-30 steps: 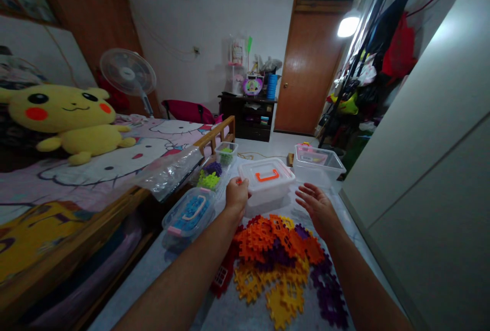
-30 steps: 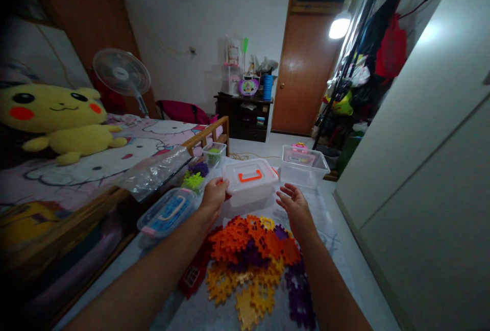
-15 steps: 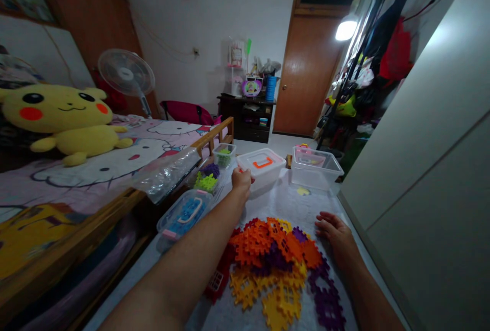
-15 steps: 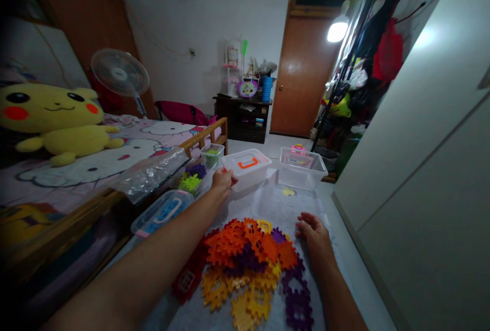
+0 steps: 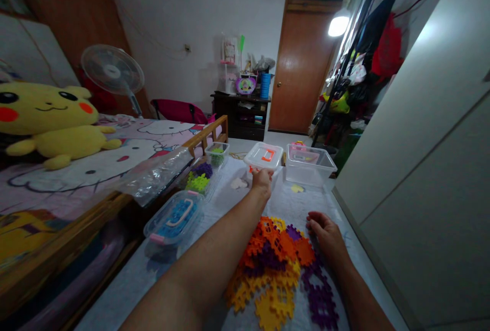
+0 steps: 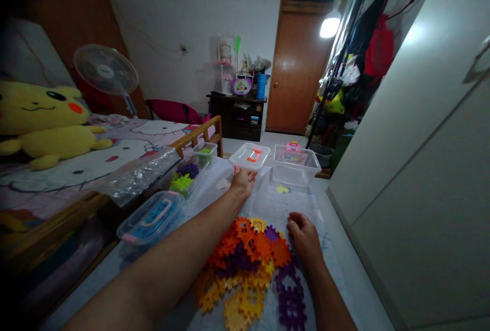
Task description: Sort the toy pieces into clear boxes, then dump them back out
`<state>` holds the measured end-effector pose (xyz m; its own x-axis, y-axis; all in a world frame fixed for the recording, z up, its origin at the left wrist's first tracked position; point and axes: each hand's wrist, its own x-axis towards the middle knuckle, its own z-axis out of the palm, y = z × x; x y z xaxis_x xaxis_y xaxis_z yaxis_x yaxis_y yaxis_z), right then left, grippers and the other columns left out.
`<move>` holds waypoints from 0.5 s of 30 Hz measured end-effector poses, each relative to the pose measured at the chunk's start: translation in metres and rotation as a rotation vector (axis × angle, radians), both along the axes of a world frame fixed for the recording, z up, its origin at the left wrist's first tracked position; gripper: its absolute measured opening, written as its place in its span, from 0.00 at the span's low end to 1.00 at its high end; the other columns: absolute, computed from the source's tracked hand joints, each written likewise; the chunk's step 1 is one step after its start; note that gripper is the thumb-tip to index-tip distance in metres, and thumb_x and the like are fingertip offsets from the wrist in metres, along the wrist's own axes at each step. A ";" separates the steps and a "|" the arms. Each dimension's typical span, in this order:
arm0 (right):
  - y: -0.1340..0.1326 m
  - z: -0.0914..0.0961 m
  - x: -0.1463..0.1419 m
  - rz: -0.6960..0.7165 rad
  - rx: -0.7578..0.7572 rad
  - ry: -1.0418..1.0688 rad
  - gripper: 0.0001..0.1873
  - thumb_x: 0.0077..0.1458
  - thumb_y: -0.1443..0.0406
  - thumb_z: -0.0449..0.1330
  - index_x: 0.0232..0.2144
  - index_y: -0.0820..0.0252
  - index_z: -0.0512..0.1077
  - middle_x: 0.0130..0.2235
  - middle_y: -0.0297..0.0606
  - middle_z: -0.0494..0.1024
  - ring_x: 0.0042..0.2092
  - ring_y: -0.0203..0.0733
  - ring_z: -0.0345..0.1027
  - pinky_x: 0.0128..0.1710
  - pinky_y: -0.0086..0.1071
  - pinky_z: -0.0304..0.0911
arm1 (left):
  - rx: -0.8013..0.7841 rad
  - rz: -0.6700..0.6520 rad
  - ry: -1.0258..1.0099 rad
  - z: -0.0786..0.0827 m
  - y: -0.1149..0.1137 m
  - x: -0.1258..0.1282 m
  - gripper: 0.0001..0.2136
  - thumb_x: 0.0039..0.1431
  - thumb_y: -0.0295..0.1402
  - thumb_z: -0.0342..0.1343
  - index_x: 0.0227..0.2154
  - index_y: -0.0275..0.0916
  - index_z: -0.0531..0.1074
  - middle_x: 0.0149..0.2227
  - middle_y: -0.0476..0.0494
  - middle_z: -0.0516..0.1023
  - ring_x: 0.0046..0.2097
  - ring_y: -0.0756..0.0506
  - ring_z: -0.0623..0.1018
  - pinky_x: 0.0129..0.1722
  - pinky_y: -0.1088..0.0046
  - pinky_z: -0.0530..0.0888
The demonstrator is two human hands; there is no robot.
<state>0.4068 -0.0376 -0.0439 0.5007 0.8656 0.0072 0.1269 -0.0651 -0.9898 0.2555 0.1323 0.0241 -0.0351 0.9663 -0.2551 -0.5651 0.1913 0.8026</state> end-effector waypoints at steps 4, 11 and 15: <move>0.000 0.000 0.000 -0.001 -0.011 -0.002 0.17 0.40 0.58 0.64 0.33 0.59 0.75 0.32 0.38 0.81 0.28 0.42 0.72 0.29 0.35 0.67 | -0.022 -0.029 -0.063 0.005 0.000 0.013 0.20 0.46 0.20 0.57 0.43 0.40 0.64 0.30 0.54 0.73 0.31 0.52 0.76 0.37 0.73 0.71; 0.000 -0.001 -0.001 0.028 -0.024 -0.075 0.17 0.43 0.57 0.62 0.35 0.60 0.75 0.33 0.38 0.80 0.29 0.41 0.71 0.31 0.35 0.66 | -0.049 -0.067 -0.135 0.008 -0.004 0.032 0.19 0.47 0.19 0.57 0.42 0.40 0.64 0.32 0.52 0.75 0.33 0.51 0.77 0.40 0.72 0.70; 0.001 -0.003 0.000 0.040 -0.046 -0.115 0.18 0.45 0.56 0.60 0.37 0.61 0.75 0.34 0.39 0.80 0.31 0.42 0.72 0.32 0.36 0.66 | -0.051 -0.076 -0.176 0.009 -0.007 0.039 0.24 0.42 0.18 0.58 0.42 0.43 0.61 0.35 0.50 0.76 0.38 0.49 0.79 0.43 0.71 0.69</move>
<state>0.4069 -0.0368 -0.0466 0.4636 0.8857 0.0220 0.2426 -0.1030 -0.9646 0.2941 0.1250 0.0333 0.0867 0.9500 -0.2998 -0.6782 0.2768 0.6808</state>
